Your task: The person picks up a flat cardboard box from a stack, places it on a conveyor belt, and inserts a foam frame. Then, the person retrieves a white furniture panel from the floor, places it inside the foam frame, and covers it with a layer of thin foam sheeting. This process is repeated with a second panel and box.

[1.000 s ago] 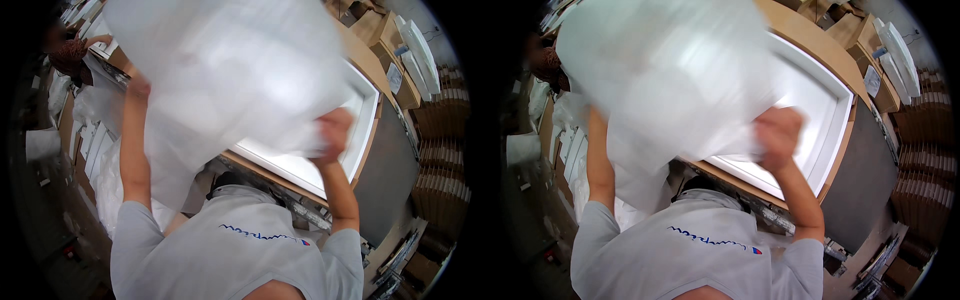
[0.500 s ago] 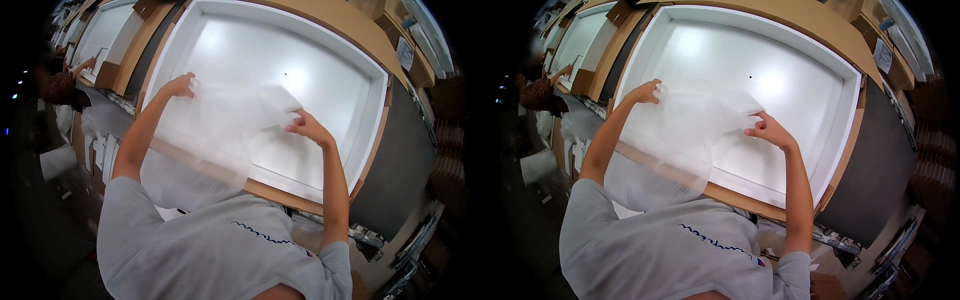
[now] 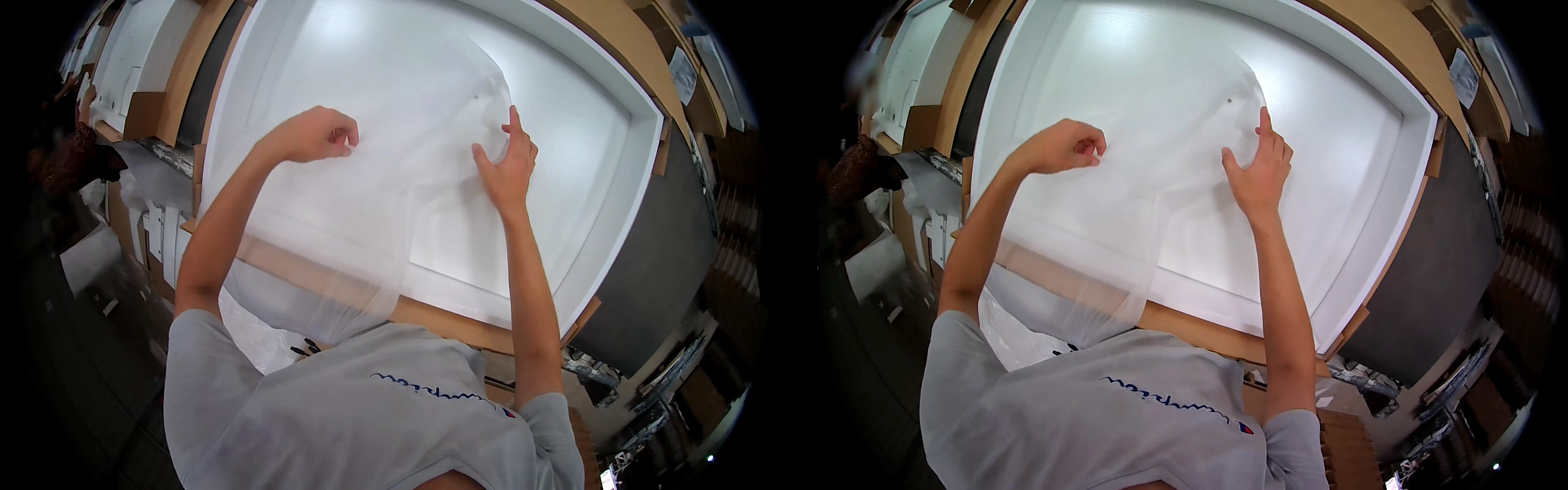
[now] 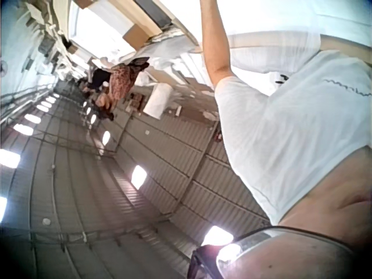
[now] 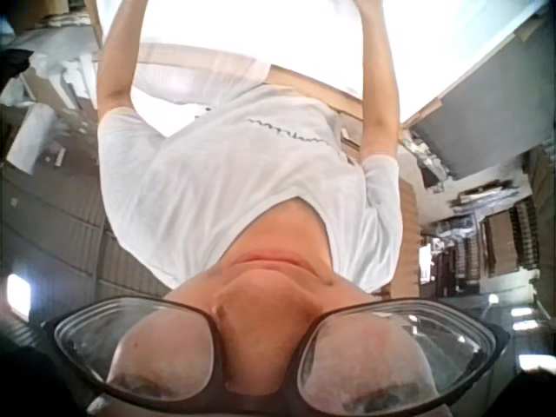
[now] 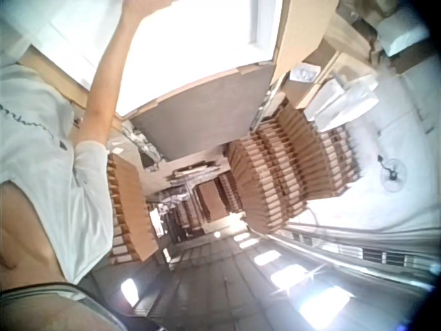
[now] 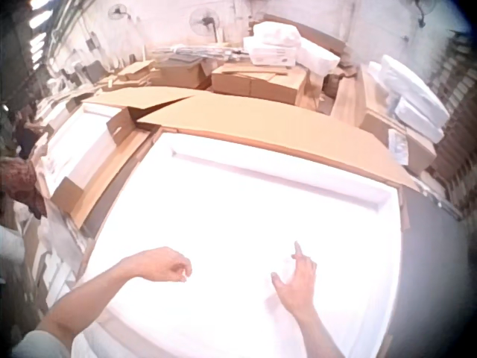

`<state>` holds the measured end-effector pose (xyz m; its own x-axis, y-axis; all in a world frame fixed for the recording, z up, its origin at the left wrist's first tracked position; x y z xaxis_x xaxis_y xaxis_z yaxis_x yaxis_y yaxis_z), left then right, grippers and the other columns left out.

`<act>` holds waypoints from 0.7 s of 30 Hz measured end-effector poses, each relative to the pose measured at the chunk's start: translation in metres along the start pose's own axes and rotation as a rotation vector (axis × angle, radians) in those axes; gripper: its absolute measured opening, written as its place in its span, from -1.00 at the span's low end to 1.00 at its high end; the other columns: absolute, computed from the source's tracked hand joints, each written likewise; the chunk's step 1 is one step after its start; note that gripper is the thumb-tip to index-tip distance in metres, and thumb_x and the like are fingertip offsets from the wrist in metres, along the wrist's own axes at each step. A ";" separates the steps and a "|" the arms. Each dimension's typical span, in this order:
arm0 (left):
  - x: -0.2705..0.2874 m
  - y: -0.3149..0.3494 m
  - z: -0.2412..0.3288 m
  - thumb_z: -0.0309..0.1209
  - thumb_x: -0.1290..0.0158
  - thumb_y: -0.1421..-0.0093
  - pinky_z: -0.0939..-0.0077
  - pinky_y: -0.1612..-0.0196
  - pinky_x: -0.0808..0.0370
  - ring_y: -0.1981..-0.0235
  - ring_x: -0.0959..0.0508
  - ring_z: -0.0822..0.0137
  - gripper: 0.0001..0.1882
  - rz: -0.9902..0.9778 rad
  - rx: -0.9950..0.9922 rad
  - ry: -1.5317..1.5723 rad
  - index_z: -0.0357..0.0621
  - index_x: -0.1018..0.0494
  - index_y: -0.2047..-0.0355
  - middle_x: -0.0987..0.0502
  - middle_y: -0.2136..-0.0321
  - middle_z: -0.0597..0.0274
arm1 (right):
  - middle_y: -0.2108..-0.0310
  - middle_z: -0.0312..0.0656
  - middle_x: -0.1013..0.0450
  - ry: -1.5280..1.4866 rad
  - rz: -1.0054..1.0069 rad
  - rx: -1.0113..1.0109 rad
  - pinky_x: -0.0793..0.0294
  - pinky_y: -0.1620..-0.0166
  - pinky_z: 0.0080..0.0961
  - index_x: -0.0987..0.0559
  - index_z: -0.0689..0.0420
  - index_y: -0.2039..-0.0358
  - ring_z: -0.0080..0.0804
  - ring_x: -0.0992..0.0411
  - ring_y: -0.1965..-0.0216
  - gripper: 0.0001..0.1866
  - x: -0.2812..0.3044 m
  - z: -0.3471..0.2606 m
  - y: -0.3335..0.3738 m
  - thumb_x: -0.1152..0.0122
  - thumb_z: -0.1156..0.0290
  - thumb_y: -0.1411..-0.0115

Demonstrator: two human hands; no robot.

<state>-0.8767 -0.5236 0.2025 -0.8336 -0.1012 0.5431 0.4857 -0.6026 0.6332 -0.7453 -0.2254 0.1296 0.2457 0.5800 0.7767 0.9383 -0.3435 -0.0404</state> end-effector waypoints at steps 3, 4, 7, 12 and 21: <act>0.050 -0.029 -0.009 -0.38 -0.13 -0.08 0.33 0.36 -0.41 0.47 -0.48 0.25 -0.85 0.117 -0.095 -0.207 -0.18 -0.50 0.37 -0.49 0.54 0.16 | 0.06 -0.13 -0.33 0.131 -0.148 -0.027 -0.32 -0.02 -0.27 -0.34 0.03 -0.21 -0.18 -0.28 0.01 -0.29 -0.009 0.012 0.001 -0.31 0.42 0.02; 0.068 -0.044 -0.016 -0.49 -0.12 -0.10 0.42 0.41 -0.34 0.53 -0.35 0.36 -0.91 0.246 -0.172 -0.291 -0.20 -0.44 0.39 -0.37 0.60 0.25 | 0.08 -0.14 -0.34 0.118 -0.185 -0.022 -0.33 0.00 -0.28 -0.37 0.04 -0.19 -0.20 -0.30 0.03 -0.32 -0.011 0.007 -0.001 -0.29 0.43 0.01; 0.126 -0.107 -0.038 -0.40 -0.13 -0.14 0.32 0.26 -0.43 0.34 -0.50 0.25 -0.87 0.544 -0.006 -0.590 -0.07 -0.50 0.29 -0.52 0.40 0.20 | 0.15 -0.16 -0.36 -0.057 -0.299 -0.079 -0.36 0.06 -0.31 -0.43 0.07 -0.12 -0.25 -0.34 0.12 -0.41 -0.020 -0.002 -0.004 -0.25 0.47 0.00; 0.160 -0.171 -0.051 -0.28 -0.10 -0.10 0.08 -0.11 -0.39 -0.08 -0.37 -0.10 -0.46 0.877 0.163 -0.711 -0.08 -0.35 -0.12 -0.42 0.07 -0.12 | 0.21 -0.17 -0.37 -0.123 -0.238 -0.102 -0.36 0.10 -0.34 -0.50 0.07 -0.03 -0.27 -0.35 0.17 -0.52 -0.020 -0.010 0.003 -0.21 0.50 -0.02; -0.044 -0.070 0.001 -0.22 -0.11 -0.19 0.01 -0.24 -0.12 -0.24 -0.17 -0.05 -0.49 1.103 -0.222 -0.390 0.00 -0.35 -0.15 -0.23 -0.22 0.04 | 0.00 -0.14 -0.33 0.031 0.238 0.351 -0.29 -0.04 -0.23 -0.57 0.05 0.07 -0.21 -0.30 -0.04 -0.65 -0.015 -0.041 -0.032 -0.20 0.42 -0.08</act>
<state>-0.8740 -0.4762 0.1350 0.1602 -0.4263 0.8903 0.8018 -0.4698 -0.3693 -0.7895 -0.2536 0.1453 0.4635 0.4904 0.7380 0.8833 -0.1898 -0.4286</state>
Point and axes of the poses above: each hand's wrist, its own y-axis away from the middle knuckle, its own x-axis out of the back of the hand, z = x × y, the point moved 1 cm from there along -y, towards the middle knuckle
